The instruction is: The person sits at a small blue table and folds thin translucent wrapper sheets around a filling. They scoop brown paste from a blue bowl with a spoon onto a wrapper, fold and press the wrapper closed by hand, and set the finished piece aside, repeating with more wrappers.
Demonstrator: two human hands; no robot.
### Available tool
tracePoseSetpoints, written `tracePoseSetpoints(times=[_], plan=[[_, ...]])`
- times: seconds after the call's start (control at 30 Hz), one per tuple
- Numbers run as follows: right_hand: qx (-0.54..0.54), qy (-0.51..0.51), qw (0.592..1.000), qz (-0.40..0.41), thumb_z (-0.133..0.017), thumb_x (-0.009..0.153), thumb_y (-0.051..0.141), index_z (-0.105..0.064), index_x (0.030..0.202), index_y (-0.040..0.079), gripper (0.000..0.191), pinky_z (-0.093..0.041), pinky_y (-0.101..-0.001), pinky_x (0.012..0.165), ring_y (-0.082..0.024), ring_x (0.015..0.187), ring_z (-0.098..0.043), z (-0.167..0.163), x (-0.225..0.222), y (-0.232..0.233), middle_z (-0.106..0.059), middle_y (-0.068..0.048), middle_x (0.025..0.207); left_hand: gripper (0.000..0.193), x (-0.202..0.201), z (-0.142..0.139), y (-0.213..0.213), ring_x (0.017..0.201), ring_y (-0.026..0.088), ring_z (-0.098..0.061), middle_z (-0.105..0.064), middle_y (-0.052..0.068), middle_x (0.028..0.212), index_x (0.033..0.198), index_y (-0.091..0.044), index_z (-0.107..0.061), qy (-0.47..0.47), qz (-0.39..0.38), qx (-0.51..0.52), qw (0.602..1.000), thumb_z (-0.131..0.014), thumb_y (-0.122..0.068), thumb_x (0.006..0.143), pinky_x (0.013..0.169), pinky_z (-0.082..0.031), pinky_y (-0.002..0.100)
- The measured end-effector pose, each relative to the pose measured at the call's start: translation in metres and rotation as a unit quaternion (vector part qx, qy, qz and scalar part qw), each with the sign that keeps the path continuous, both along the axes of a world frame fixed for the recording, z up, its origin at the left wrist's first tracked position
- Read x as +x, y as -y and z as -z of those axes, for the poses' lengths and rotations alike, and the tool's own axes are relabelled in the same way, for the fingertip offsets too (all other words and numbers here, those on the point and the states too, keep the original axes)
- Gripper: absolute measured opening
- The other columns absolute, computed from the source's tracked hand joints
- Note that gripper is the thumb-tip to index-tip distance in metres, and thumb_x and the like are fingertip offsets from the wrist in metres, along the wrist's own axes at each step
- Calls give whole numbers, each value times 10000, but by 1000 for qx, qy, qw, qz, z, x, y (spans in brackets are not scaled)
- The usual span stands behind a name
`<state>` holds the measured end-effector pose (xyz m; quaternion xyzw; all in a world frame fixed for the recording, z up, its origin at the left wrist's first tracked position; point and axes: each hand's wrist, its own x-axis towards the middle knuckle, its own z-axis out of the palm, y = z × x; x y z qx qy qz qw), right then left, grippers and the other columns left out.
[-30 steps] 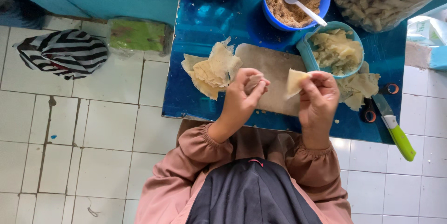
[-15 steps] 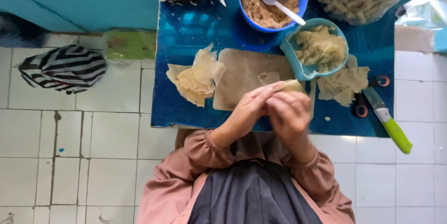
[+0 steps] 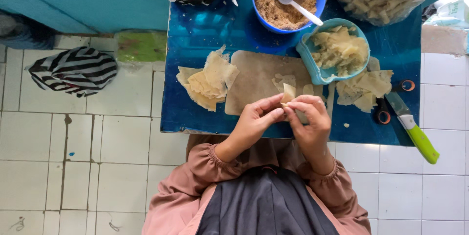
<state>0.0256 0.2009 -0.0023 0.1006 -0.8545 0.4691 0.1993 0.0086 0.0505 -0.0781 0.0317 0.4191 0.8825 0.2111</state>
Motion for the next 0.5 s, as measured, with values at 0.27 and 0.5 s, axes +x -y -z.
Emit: tracePoseSetpoints(times=[0.27, 0.5], plan=[[-299, 152, 939, -75, -680, 992, 24, -685, 1048, -32, 79, -503, -232, 878, -125, 1007, -631, 10, 0, -6, -657, -93, 1137, 149, 6, -9, 4, 1044, 125, -696, -717, 87, 1127, 1161, 41, -642, -40, -79, -51, 995, -666, -25, 1030, 904, -570, 275], [-211, 122, 966, -86, -606, 1047, -1, -701, 1091, -23, 106, -491, -231, 939, -137, 1064, -614, 9, 4, 1, -639, -92, 1168, 198, 13, -19, 8, 987, 70, -672, -708, 24, 1084, 1209, 17, -660, -63, -98, -88, 989, -637, -88, 1043, 892, -558, 233]])
